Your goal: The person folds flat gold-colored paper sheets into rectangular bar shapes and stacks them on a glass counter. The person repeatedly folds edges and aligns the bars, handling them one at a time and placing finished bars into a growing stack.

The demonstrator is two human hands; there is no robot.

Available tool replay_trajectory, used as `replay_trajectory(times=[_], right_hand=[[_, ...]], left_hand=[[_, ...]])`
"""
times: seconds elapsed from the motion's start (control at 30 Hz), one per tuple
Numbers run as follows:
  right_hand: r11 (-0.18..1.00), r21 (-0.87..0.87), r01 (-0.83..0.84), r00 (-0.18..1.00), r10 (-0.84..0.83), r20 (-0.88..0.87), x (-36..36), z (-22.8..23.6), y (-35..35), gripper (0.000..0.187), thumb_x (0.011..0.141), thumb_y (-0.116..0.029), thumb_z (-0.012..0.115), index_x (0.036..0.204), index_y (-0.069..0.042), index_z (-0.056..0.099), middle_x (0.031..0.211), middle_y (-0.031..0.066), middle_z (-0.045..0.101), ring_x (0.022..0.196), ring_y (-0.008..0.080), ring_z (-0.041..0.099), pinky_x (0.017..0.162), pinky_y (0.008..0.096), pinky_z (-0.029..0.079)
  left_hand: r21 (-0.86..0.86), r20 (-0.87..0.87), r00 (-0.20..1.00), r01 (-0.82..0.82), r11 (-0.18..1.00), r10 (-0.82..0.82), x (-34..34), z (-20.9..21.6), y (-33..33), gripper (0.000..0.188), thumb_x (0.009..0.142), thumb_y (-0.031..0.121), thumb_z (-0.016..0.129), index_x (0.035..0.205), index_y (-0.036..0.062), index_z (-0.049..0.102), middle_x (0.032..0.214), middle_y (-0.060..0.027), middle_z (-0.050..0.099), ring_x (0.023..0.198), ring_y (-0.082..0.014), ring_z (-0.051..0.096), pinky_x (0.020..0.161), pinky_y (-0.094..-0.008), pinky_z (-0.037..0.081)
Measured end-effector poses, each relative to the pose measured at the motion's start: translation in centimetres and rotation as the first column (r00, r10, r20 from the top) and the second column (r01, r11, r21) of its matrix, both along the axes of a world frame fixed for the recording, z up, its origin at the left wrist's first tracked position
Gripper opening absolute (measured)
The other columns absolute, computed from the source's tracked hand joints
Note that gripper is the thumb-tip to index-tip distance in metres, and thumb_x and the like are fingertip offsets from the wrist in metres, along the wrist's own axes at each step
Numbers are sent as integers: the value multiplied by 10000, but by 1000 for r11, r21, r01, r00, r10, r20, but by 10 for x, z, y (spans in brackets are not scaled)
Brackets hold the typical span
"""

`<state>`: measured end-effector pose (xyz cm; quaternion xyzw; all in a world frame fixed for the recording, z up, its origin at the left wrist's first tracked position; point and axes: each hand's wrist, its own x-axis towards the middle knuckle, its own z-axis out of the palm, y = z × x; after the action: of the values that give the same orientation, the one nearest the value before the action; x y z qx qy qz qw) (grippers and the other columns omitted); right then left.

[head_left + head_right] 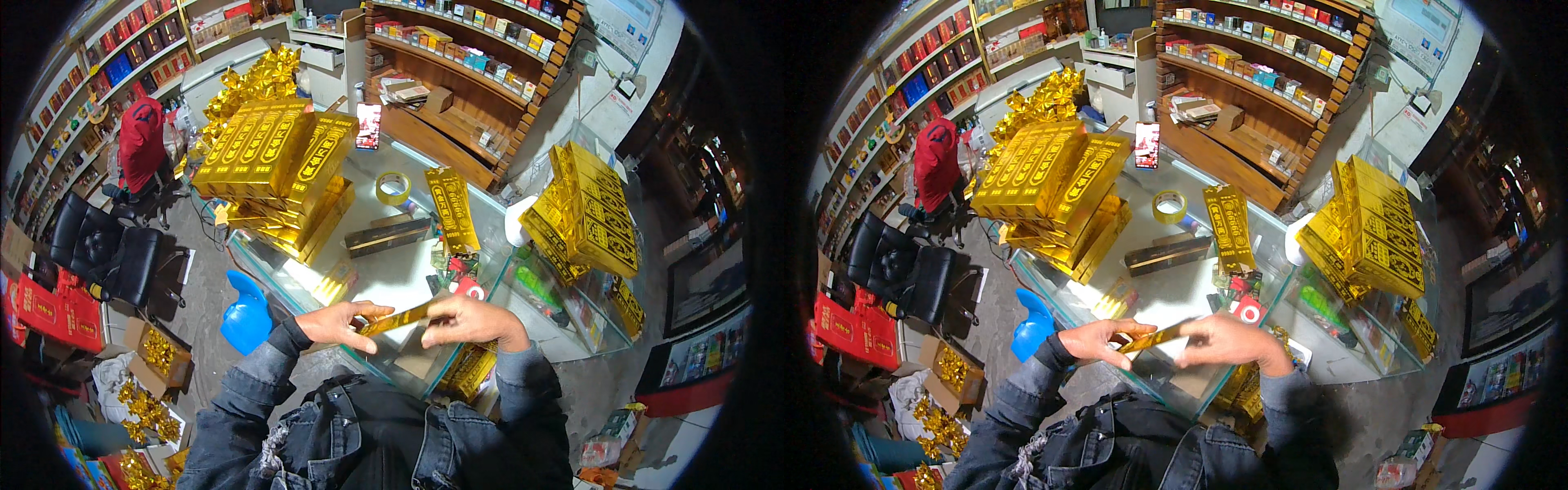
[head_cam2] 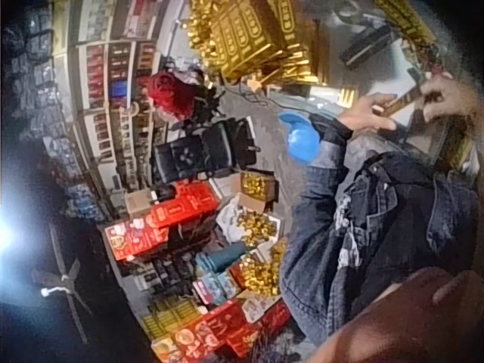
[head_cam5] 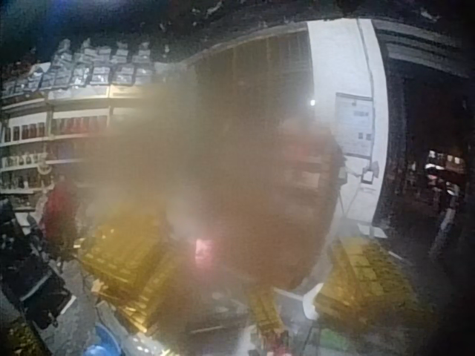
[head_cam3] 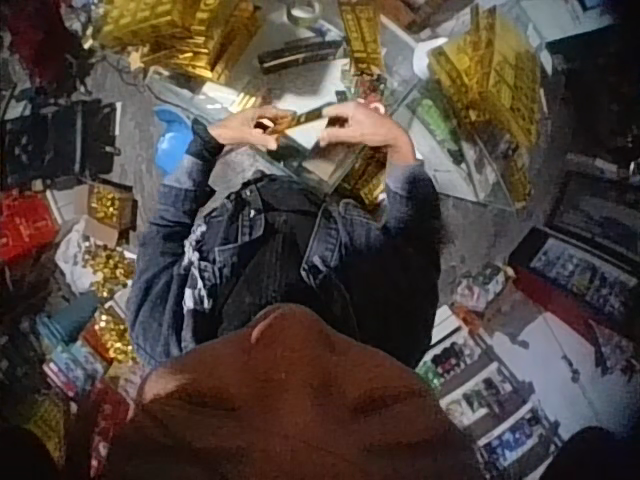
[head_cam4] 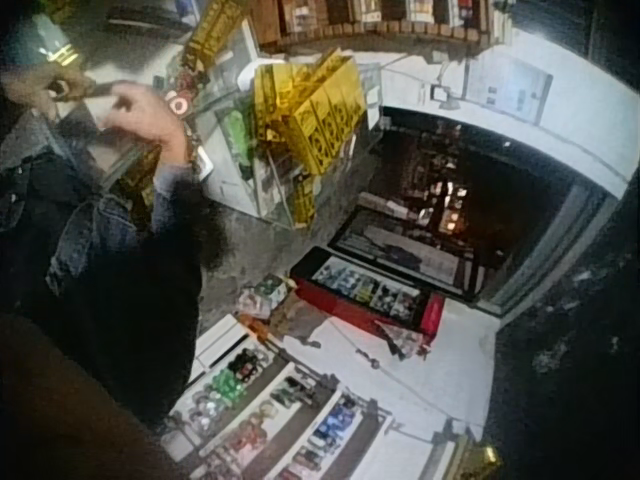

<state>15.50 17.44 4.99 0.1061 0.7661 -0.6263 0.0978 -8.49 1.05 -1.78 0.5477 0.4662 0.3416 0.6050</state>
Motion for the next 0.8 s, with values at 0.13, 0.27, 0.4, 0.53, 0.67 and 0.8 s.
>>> replay_trajectory(times=[0.13,0.27,0.4,0.53,0.67,0.8], right_hand=[[971,215,-110,991,89,103,3,-3,6,407,895,-232,750,1195,19,638,1039,56,702,964,131,628,848,296,507],[857,-138,497,783,-512,-353,0,-10,7,486,877,-242,764,1236,0,542,1262,61,557,1053,142,592,897,268,491],[793,-235,562,680,-604,-414,-25,-36,-13,447,884,-222,760,1207,31,585,1196,74,588,1042,142,586,863,309,514],[677,-354,645,613,-735,-290,-34,-53,-23,323,899,-166,738,1140,27,643,1039,49,695,925,110,634,823,275,514],[542,-338,770,446,-835,-324,-26,-49,-12,225,921,-204,713,1046,-19,691,911,-15,694,708,30,573,597,201,423],[403,-489,774,273,-909,-316,-13,-41,12,218,944,-184,678,1083,-17,661,909,11,692,784,65,623,695,245,518]], left_hand=[[132,-235,970,92,987,-59,10,4,5,846,763,409,851,1425,25,489,1172,-87,549,1074,-208,545,922,-319,466],[253,-232,927,-237,938,297,21,9,13,817,734,391,868,1357,-14,527,1140,-134,582,1103,-225,582,938,-348,495],[395,-275,813,-392,831,514,44,12,26,682,741,312,876,1258,-15,574,976,-70,595,963,-168,593,863,-320,496],[304,-94,806,-535,788,584,59,6,33,568,763,204,868,1209,-19,594,1017,-54,693,909,-111,639,834,-289,527],[85,56,873,-487,869,484,58,-14,26,464,819,216,826,1174,-27,651,1055,-58,729,917,-99,665,840,-281,537],[-82,149,923,-347,934,356,57,-34,10,455,860,276,791,1179,-26,672,1021,-33,730,858,-94,648,814,-279,526]])
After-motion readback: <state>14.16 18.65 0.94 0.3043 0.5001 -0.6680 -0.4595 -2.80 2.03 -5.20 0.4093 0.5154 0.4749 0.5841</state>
